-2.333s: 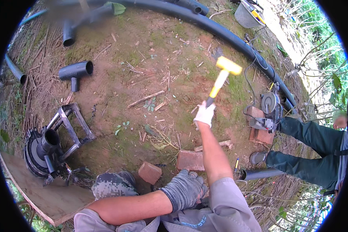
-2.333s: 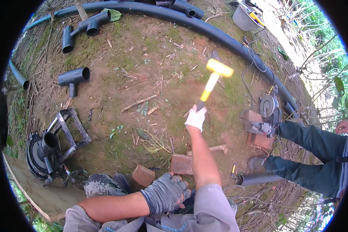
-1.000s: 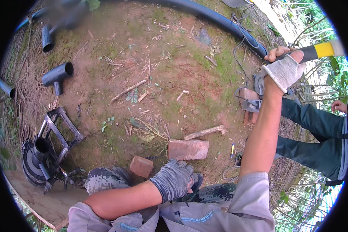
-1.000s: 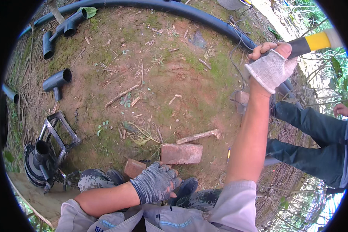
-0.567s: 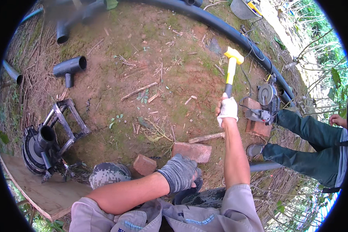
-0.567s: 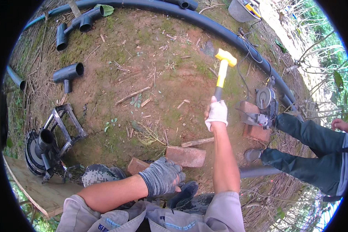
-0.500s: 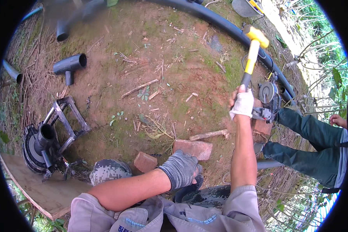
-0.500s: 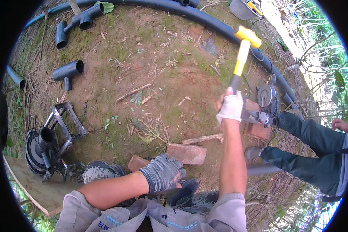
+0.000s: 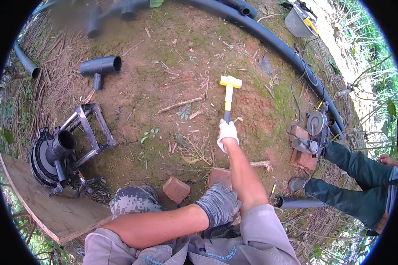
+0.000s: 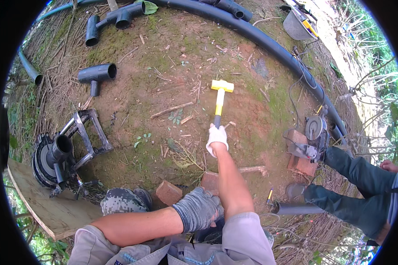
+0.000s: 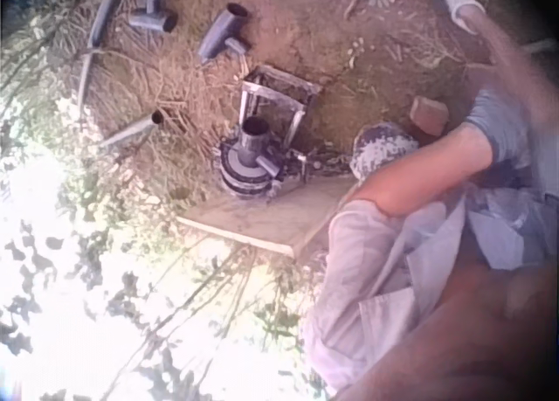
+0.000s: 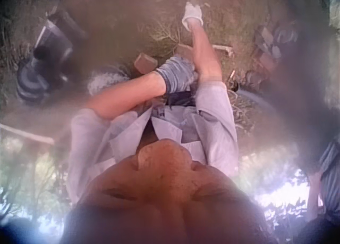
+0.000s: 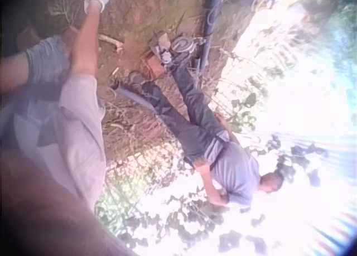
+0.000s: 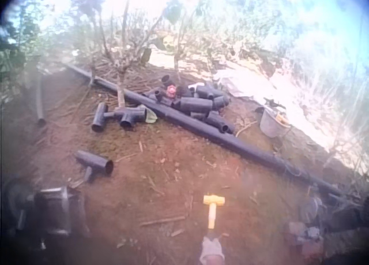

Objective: The person sits on the ground and uses a yellow rubber mallet to tap a brick, then repeatedly taps a metal pipe assembly jig to secure a black pipe fitting. A coworker assists by holding the jig and handling other pipe components.

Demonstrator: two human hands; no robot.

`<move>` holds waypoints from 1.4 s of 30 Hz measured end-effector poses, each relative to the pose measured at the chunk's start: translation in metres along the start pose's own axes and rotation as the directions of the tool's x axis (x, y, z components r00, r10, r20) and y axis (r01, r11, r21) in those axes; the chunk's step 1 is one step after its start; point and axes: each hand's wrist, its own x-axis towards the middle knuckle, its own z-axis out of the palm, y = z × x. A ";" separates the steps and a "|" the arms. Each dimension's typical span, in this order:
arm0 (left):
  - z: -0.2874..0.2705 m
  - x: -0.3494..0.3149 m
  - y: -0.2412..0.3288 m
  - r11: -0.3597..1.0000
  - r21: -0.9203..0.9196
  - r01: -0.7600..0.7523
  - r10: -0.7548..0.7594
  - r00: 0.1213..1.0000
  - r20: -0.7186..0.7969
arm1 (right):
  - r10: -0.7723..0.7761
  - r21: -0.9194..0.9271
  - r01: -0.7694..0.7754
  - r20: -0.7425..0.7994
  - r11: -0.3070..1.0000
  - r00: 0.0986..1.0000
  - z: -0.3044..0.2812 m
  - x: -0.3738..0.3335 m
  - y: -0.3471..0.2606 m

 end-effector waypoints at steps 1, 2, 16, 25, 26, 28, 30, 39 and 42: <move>-0.001 -0.013 -0.012 0.997 -0.039 0.068 -0.068 0.998 -0.009 | 0.066 0.226 -0.112 0.202 0.968 0.977 0.034 -0.038 -0.054; -0.011 -0.014 -0.015 0.997 -0.051 0.061 -0.062 0.998 -0.008 | 0.073 0.315 -0.138 0.208 0.939 0.975 0.028 -0.055 -0.082; 0.002 -0.005 0.009 0.995 0.017 -0.097 0.097 0.995 -0.004 | -0.858 0.425 0.841 -0.232 0.334 0.458 -0.091 -0.088 -0.204; 0.008 0.002 0.013 0.987 0.153 0.046 -0.018 0.984 -0.178 | 0.069 0.116 -0.054 -0.125 0.992 0.990 -0.075 -0.061 -0.011; 0.023 0.017 0.008 0.985 0.155 0.074 -0.041 0.978 -0.203 | 0.141 0.112 -0.139 -0.009 0.984 0.990 -0.074 -0.087 -0.018; 0.047 0.057 -0.002 0.982 0.159 0.099 -0.061 0.972 -0.228 | 0.131 -0.087 -0.136 -0.062 0.987 0.989 -0.084 -0.127 -0.009; 0.058 0.067 -0.003 0.987 0.128 0.095 -0.059 0.963 -0.262 | 0.165 -0.504 -0.133 0.021 0.853 0.986 -0.116 -0.162 0.002; -0.032 -0.116 -0.011 0.957 0.098 0.274 -0.141 0.732 -0.667 | 0.277 -0.916 0.394 0.362 -0.069 0.890 -0.174 -0.249 -0.011; -0.014 -0.229 -0.001 0.781 0.078 0.620 -0.348 0.535 -0.770 | 0.191 -0.928 0.371 0.368 0.022 0.910 -0.166 -0.279 -0.004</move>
